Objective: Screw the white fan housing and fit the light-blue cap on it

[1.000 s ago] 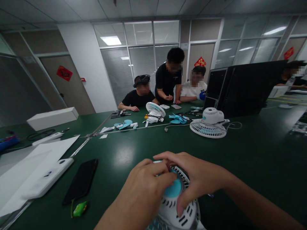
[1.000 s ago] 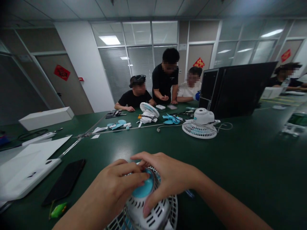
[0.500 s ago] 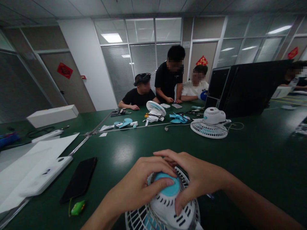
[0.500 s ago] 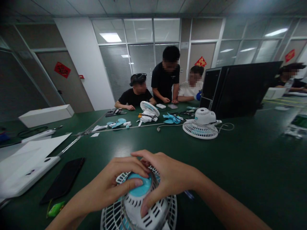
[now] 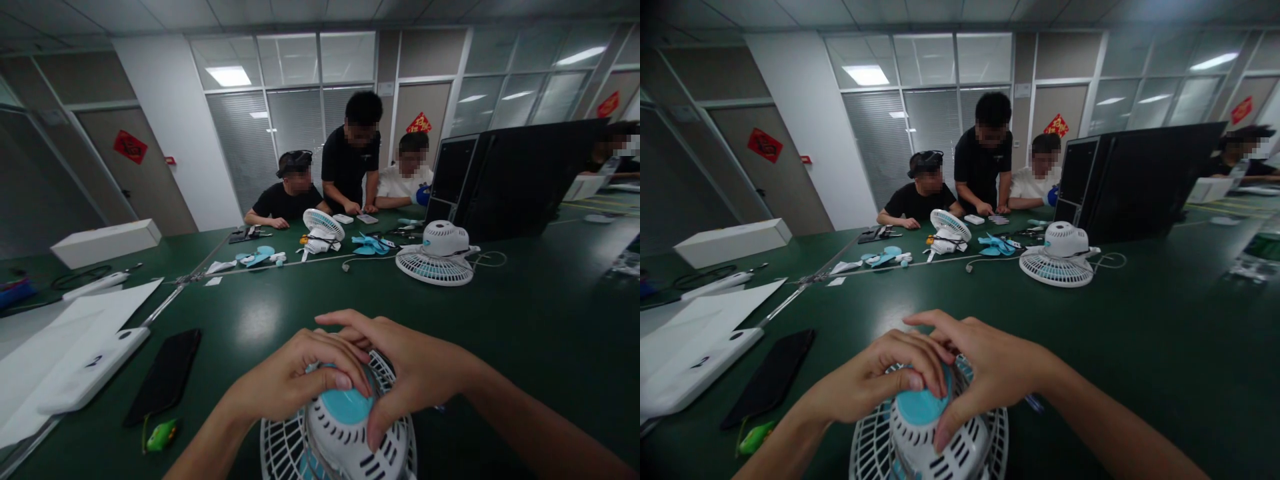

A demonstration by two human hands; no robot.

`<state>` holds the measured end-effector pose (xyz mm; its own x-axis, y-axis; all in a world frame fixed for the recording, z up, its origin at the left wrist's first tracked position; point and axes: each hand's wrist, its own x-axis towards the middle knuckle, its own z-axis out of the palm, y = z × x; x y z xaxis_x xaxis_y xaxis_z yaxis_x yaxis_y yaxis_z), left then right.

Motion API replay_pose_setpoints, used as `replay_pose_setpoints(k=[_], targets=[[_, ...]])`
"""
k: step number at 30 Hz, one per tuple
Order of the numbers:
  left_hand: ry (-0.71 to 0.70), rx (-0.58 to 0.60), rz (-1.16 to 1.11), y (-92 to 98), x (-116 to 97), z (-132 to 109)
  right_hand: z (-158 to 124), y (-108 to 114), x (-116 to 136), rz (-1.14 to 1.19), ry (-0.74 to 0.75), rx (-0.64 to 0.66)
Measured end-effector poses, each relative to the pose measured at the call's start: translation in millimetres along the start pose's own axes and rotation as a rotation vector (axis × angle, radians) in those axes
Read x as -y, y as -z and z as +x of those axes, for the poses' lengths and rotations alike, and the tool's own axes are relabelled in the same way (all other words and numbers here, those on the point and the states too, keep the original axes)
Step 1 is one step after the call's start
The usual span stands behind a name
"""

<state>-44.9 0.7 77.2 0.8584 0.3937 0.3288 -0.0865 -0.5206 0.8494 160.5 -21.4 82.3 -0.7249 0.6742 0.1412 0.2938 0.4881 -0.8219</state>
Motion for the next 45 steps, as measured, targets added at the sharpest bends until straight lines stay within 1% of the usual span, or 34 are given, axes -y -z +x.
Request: replay_pose_setpoints(k=[2, 5, 8, 10, 12, 13, 15, 17, 19, 21, 22, 24, 26, 28, 30, 31, 32, 34, 37, 39, 41, 43, 45], targets=[[0.030, -0.063, 0.025, -3.5, 2, 0, 1, 3, -5, 0.069, -0.001, 0.021], [0.112, -0.239, 0.105, -17.3, 1, 0, 1, 6, -10, 0.175, -0.021, 0.028], [0.169, -0.406, 0.292, -39.5, 0, 1, 1, 7, -6, 0.116, -0.033, 0.002], [0.114, -0.498, 0.410, -52.9, 1, 1, 0, 6, -2, 0.039, -0.020, -0.001], [0.071, -0.528, 0.461, -59.3, 3, 0, 0, 5, 2, -0.013, -0.006, -0.001], [0.053, -0.514, 0.468, -58.9, 4, -1, -1, 4, 3, -0.025, -0.003, -0.006], [0.032, -0.425, 0.461, -51.6, 3, -3, 0, 2, 3, -0.026, -0.001, -0.024], [0.036, -0.270, 0.434, -39.7, -1, -5, 0, 0, 0, -0.010, -0.014, -0.035], [0.025, -0.166, 0.399, -28.7, -4, -7, 1, -1, -3, 0.013, -0.037, -0.044], [0.002, -0.127, 0.382, -22.3, -5, -8, 0, -1, -6, 0.042, -0.040, -0.052], [-0.012, -0.131, 0.382, -20.7, -4, -9, -1, -1, -7, 0.064, -0.029, -0.049], [-0.047, -0.178, 0.376, -19.3, 2, -10, -3, -1, -7, 0.092, -0.008, -0.028], [-0.080, -0.274, 0.326, -17.1, 13, -11, -5, -3, -6, 0.070, 0.002, -0.005], [-0.103, -0.409, 0.216, -11.9, 28, -10, -6, -7, -3, -0.024, -0.010, 0.000], [-0.093, -0.608, 0.082, -3.1, 48, -8, -6, -14, 1, -0.161, -0.019, -0.001], [-0.054, -0.677, 0.016, 2.3, 60, -6, -5, -18, 2, -0.228, -0.014, -0.005], [0.019, -0.712, -0.021, 8.1, 72, -6, -4, -22, 4, -0.289, -0.003, -0.010], [0.096, -0.731, -0.021, 20.1, 97, -7, -3, -28, 6, -0.384, 0.046, -0.024], [0.205, -0.754, -0.001, 35.7, 129, -19, -3, -30, 7, -0.458, 0.121, -0.017], [0.279, -0.766, 0.020, 43.4, 145, -30, -7, -29, 7, -0.460, 0.164, 0.008], [0.331, -0.782, 0.039, 48.7, 157, -40, -16, -25, 5, -0.434, 0.198, 0.014], [0.364, -0.790, 0.058, 51.9, 165, -45, -34, -19, 4, -0.422, 0.198, -0.057], [0.386, -0.786, 0.080, 53.1, 169, -47, -59, -11, 3, -0.443, 0.142, -0.204]])
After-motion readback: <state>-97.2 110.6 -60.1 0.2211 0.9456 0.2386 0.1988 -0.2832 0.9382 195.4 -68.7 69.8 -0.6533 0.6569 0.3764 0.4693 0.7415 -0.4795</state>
